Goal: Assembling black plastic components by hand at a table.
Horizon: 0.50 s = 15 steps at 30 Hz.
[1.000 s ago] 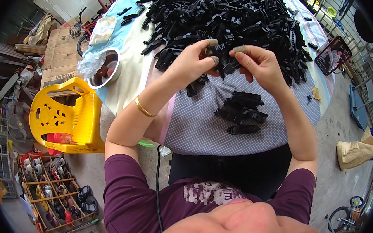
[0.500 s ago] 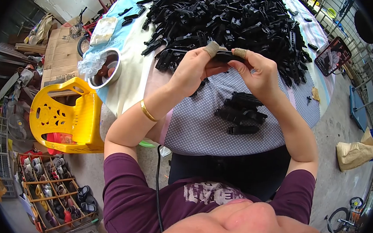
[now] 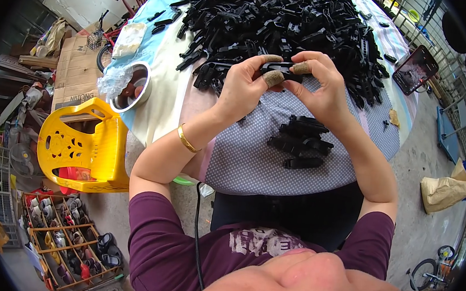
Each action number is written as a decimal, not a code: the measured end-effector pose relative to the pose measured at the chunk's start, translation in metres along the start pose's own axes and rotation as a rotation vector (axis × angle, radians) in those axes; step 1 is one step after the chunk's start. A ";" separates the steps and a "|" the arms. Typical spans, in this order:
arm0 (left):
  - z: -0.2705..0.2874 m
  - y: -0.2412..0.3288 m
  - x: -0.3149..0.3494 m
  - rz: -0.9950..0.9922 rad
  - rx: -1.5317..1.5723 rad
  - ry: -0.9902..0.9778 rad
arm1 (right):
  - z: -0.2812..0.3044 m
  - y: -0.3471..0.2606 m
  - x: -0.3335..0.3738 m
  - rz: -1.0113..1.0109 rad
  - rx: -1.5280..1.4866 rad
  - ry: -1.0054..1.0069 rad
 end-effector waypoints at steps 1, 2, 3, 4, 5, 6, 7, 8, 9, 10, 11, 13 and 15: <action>-0.001 0.002 0.000 -0.049 -0.038 0.005 | 0.001 -0.001 0.000 -0.003 -0.041 0.003; -0.001 0.004 0.000 -0.099 -0.077 0.010 | 0.001 -0.001 -0.001 -0.005 -0.085 0.006; 0.000 0.005 0.000 -0.098 -0.078 0.011 | 0.001 -0.001 -0.001 -0.004 -0.086 0.006; 0.001 0.007 0.000 -0.167 -0.198 -0.026 | -0.001 0.001 -0.003 -0.124 -0.181 -0.105; 0.001 0.008 0.000 -0.236 -0.317 -0.064 | -0.002 0.003 -0.004 -0.244 -0.273 -0.216; 0.000 0.008 0.001 -0.236 -0.317 -0.063 | 0.000 0.003 -0.004 -0.244 -0.273 -0.216; -0.001 0.009 0.002 -0.267 -0.324 -0.070 | 0.003 0.002 -0.003 -0.236 -0.253 -0.231; -0.002 0.009 0.003 -0.297 -0.330 -0.080 | 0.005 0.001 -0.003 -0.230 -0.233 -0.244; -0.003 0.011 0.004 -0.297 -0.329 -0.081 | 0.006 -0.001 -0.001 -0.232 -0.232 -0.243; -0.003 0.013 0.004 -0.274 -0.308 -0.067 | 0.006 -0.004 0.000 -0.207 -0.204 -0.211; -0.003 0.014 0.004 -0.251 -0.287 -0.054 | 0.008 -0.006 0.000 -0.183 -0.175 -0.178; -0.003 0.012 0.000 -0.203 -0.196 -0.064 | 0.012 -0.003 0.000 -0.203 -0.133 -0.198; -0.001 0.009 0.001 -0.154 -0.122 -0.063 | 0.015 0.004 -0.009 -0.268 -0.229 -0.301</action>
Point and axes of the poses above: each hand's wrist, its own x-axis away from the middle knuckle, its own z-axis out of the back of the hand, y = z × x, the point moved 2 cm from there along -x, towards the middle knuckle, and after that the axes turned 15 degrees about -z, right-handed, at the moved point
